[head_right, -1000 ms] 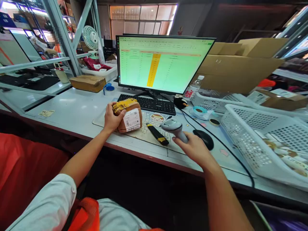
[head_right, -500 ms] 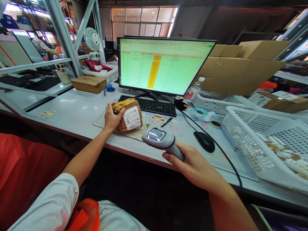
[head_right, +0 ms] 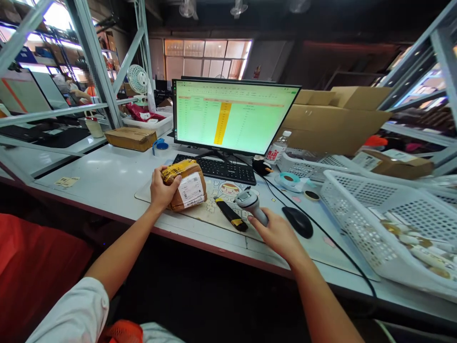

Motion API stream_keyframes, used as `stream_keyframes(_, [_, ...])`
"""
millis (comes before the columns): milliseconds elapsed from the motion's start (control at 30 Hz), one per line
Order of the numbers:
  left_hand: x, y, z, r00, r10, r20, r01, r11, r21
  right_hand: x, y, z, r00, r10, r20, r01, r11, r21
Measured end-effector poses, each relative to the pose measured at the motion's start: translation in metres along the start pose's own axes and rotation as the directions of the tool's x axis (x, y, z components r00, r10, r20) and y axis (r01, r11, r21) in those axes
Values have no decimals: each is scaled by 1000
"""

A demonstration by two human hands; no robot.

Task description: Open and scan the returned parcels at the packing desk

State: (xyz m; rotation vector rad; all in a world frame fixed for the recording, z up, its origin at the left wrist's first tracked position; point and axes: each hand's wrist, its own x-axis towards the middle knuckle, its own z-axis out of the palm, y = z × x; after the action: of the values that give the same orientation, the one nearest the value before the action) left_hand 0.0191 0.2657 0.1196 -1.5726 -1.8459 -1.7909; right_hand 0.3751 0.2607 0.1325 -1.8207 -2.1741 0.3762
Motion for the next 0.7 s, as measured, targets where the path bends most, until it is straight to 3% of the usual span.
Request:
stream_keyframes(100, [-2, -10, -18, 996, 19, -92, -18, 1000, 13, 19, 31, 25, 981, 187, -55, -194, 954, -229])
stream_keyframes(233, [-12, -31, -43, 988, -44, -150, 46, 999, 10, 21, 53, 33, 982, 184, -46, -189, 932, -310])
stream_keyframes(333, [-25, -40, -51, 998, -56, -38, 57, 998, 34, 31, 42, 16, 974, 131, -186, -177, 950, -258])
stream_keyframes(433, [-36, -40, -55, 995, -70, 69, 64, 994, 83, 64, 10, -3, 933, 54, -355, -117, 980, -160])
stream_keyframes(500, [-40, -39, -58, 984, -131, 122, 116, 986, 121, 98, -13, -5, 964, 11, -266, -55, 986, -160])
stream_keyframes(600, [-45, -42, -64, 956, -227, 186, 196, 966, 167, 153, -34, 9, 1000, -18, 6, 19, 985, -171])
stream_keyframes(700, [-48, -52, -68, 950, -232, 208, 200, 966, 163, 191, -40, 28, 998, 33, 45, -25, 983, -182])
